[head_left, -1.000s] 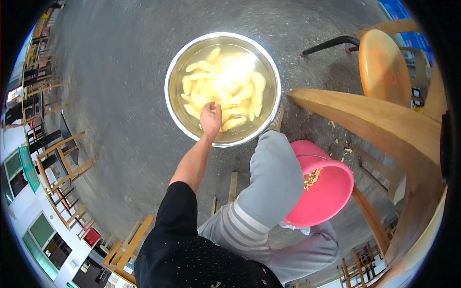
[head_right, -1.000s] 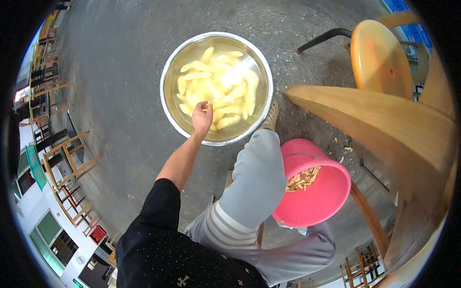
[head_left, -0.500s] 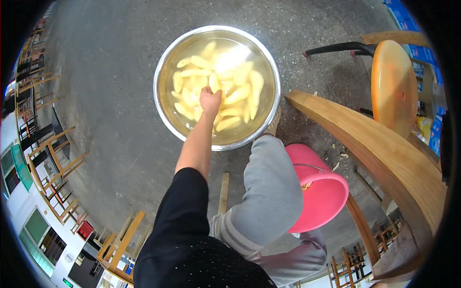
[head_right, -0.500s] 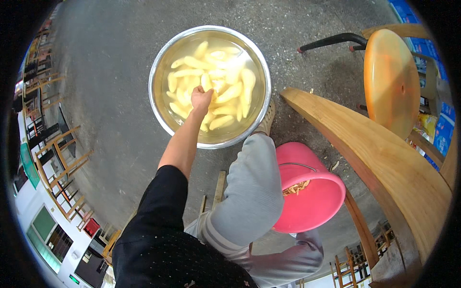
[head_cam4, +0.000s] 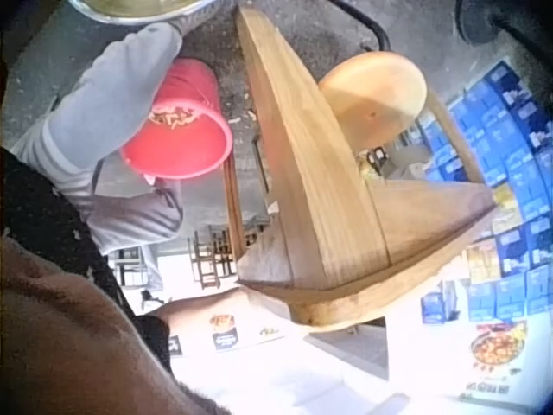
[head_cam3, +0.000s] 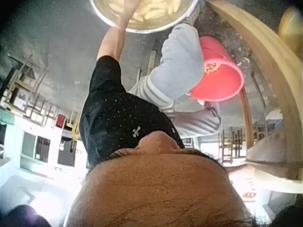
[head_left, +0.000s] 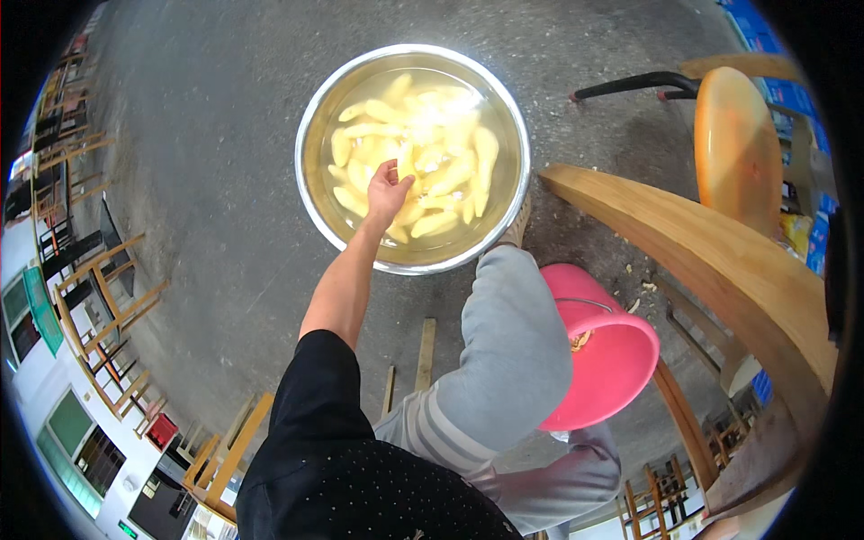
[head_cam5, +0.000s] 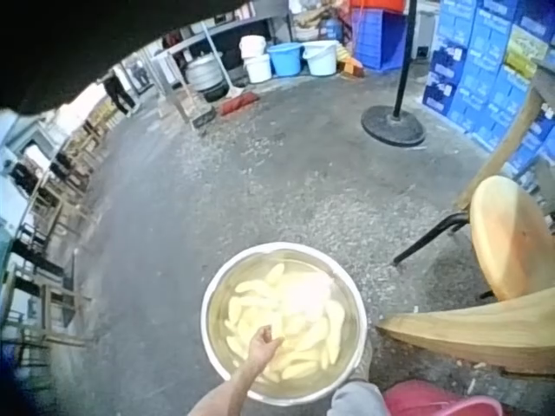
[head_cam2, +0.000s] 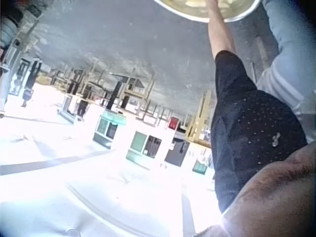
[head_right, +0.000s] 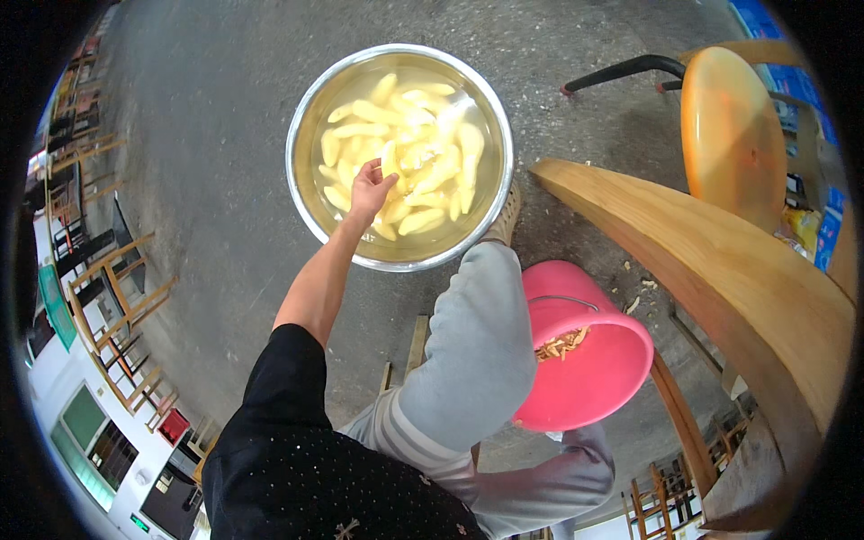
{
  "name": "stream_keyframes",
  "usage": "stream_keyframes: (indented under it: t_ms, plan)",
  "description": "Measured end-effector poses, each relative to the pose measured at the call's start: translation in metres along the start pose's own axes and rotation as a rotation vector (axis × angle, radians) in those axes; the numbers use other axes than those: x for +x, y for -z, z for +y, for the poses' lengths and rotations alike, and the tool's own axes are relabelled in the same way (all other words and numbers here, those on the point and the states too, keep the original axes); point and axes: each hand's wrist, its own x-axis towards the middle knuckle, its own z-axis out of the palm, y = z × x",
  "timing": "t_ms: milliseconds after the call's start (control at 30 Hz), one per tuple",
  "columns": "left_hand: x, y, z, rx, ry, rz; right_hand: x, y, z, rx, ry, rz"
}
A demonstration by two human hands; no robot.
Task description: The person is peeling and slicing vegetables (likely potatoes or sweet potatoes) using a knife and a peeler.
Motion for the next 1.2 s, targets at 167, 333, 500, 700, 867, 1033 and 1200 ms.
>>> stream_keyframes:
  t_ms: [167, 333, 500, 700, 867, 1033, 1200]
  plan:
    - [-0.016, -0.001, 0.011, 0.572, -0.224, 0.312, -0.017, -0.003, 0.053, 0.083, -0.105, -0.028]
    - [-0.097, 0.057, -0.009, 0.921, -0.184, 0.109, -0.039, -0.025, 0.077, 0.250, -0.205, -0.059]
    - [-0.193, 0.019, -0.019, 1.137, -0.122, -0.069, -0.082, 0.112, 0.011, 0.449, -0.368, -0.002]
    - [-0.223, 0.027, -0.047, 1.094, -0.328, -0.105, -0.091, 0.132, 0.008, 0.414, -0.157, 0.216]
    - [-0.184, 0.077, 0.001, 1.354, -0.410, -0.180, -0.171, 0.191, -0.024, 0.494, 0.007, 0.688]
    - [-0.226, 0.032, 0.119, 1.674, -0.534, -0.118, -0.360, 0.171, 0.042, 0.639, -0.215, 0.510]
    - [-0.250, 0.005, 0.164, 1.902, -0.857, 0.293, -0.646, 0.034, 0.005, 0.800, -0.884, -0.058]
